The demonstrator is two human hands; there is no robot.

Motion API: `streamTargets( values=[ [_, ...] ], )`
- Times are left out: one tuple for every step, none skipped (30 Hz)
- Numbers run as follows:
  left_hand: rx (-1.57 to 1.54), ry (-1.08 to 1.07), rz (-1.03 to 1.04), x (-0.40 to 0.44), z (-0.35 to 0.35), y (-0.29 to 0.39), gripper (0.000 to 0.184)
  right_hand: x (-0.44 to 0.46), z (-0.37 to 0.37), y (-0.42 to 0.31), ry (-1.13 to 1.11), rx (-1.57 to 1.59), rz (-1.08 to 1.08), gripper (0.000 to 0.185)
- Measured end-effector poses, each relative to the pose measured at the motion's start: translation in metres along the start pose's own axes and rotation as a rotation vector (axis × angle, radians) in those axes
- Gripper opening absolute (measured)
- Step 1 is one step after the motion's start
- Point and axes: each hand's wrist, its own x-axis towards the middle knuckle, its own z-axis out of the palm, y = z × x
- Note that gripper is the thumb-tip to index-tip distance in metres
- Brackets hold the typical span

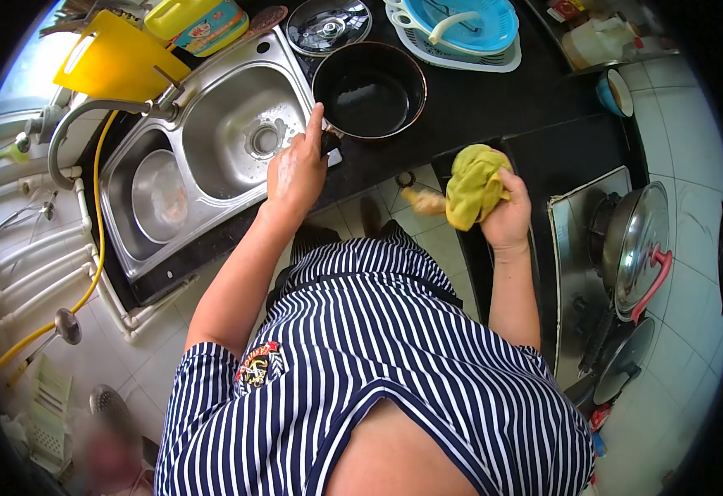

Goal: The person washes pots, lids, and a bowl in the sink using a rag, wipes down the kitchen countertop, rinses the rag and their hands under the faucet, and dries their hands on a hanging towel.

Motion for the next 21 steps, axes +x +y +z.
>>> streamTargets(
  values=[
    [-0.047, 0.019, 0.052, 0.000, -0.001, -0.002, 0.086, -0.002, 0.013, 0.006, -0.005, -0.042, 0.005, 0.038],
    [-0.094, 0.039, 0.102, -0.001, -0.002, -0.005, 0.086, -0.004, 0.028, 0.012, -0.056, -0.150, -0.037, 0.039],
    [-0.107, -0.051, 0.040, -0.002, -0.017, 0.003, 0.076, -0.007, 0.043, 0.014, -0.156, -0.230, -0.029, 0.039],
    [-0.102, -0.043, 0.036, -0.001, -0.017, -0.001, 0.076, -0.008, 0.060, 0.016, -0.260, -0.309, -0.025, 0.040],
    [-0.026, 0.066, 0.159, 0.002, -0.018, -0.006, 0.071, -0.011, 0.082, 0.016, -0.338, -0.431, -0.013, 0.039],
    [0.051, 0.170, 0.283, 0.002, -0.020, -0.011, 0.067, -0.015, 0.106, 0.019, -0.412, -0.553, 0.000, 0.038],
    [0.051, 0.171, 0.283, 0.000, -0.030, -0.010, 0.060, -0.009, 0.130, 0.029, -0.590, -0.773, -0.387, 0.037],
    [0.044, 0.262, 0.347, 0.000, -0.032, -0.018, 0.055, -0.002, 0.156, 0.042, -0.760, -0.979, -0.790, 0.035],
    [0.109, 0.286, 0.316, -0.006, -0.036, -0.014, 0.052, -0.006, 0.187, 0.059, -0.865, -1.079, -0.955, 0.037],
    [0.171, 0.308, 0.284, -0.011, -0.040, -0.011, 0.049, -0.010, 0.214, 0.076, -0.967, -1.177, -1.119, 0.040],
    [0.172, 0.195, 0.292, -0.001, -0.041, -0.018, 0.044, -0.010, 0.228, 0.097, -0.948, -1.166, -1.208, 0.042],
    [0.157, 0.192, 0.315, -0.004, -0.048, -0.016, 0.044, -0.009, 0.233, 0.115, -0.929, -1.157, -1.294, 0.044],
    [0.092, 0.074, 0.236, -0.009, -0.059, -0.020, 0.044, 0.001, 0.236, 0.120, -0.932, -1.091, -1.318, 0.043],
    [0.034, -0.037, 0.149, -0.015, -0.069, -0.023, 0.045, 0.008, 0.239, 0.125, -0.936, -1.102, -1.323, 0.043],
    [-0.043, -0.075, 0.110, -0.022, -0.075, -0.030, 0.045, 0.011, 0.242, 0.130, -0.922, -1.034, -1.282, 0.041],
    [-0.149, -0.107, 0.070, -0.031, -0.080, -0.035, 0.046, 0.013, 0.244, 0.134, -0.907, -0.967, -1.241, 0.038],
    [-0.291, -0.113, 0.042, -0.040, -0.084, -0.041, 0.047, 0.013, 0.249, 0.133, -0.851, -0.945, -1.262, 0.032],
    [-0.468, -0.117, 0.017, -0.048, -0.087, -0.046, 0.048, 0.016, 0.248, 0.136, -0.851, -0.955, -1.258, 0.032],
    [-0.666, -0.125, -0.010, -0.056, -0.091, -0.052, 0.049, 0.022, 0.246, 0.141, -0.737, -0.936, -1.233, 0.030],
    [-0.927, -0.144, -0.044, -0.067, -0.094, -0.057, 0.050, 0.026, 0.246, 0.143, -0.623, -0.916, -1.207, 0.029],
    [-1.189, -0.162, -0.066, -0.078, -0.098, -0.063, 0.052, 0.028, 0.242, 0.137, -0.614, -0.935, -1.078, 0.024]
  ],
)
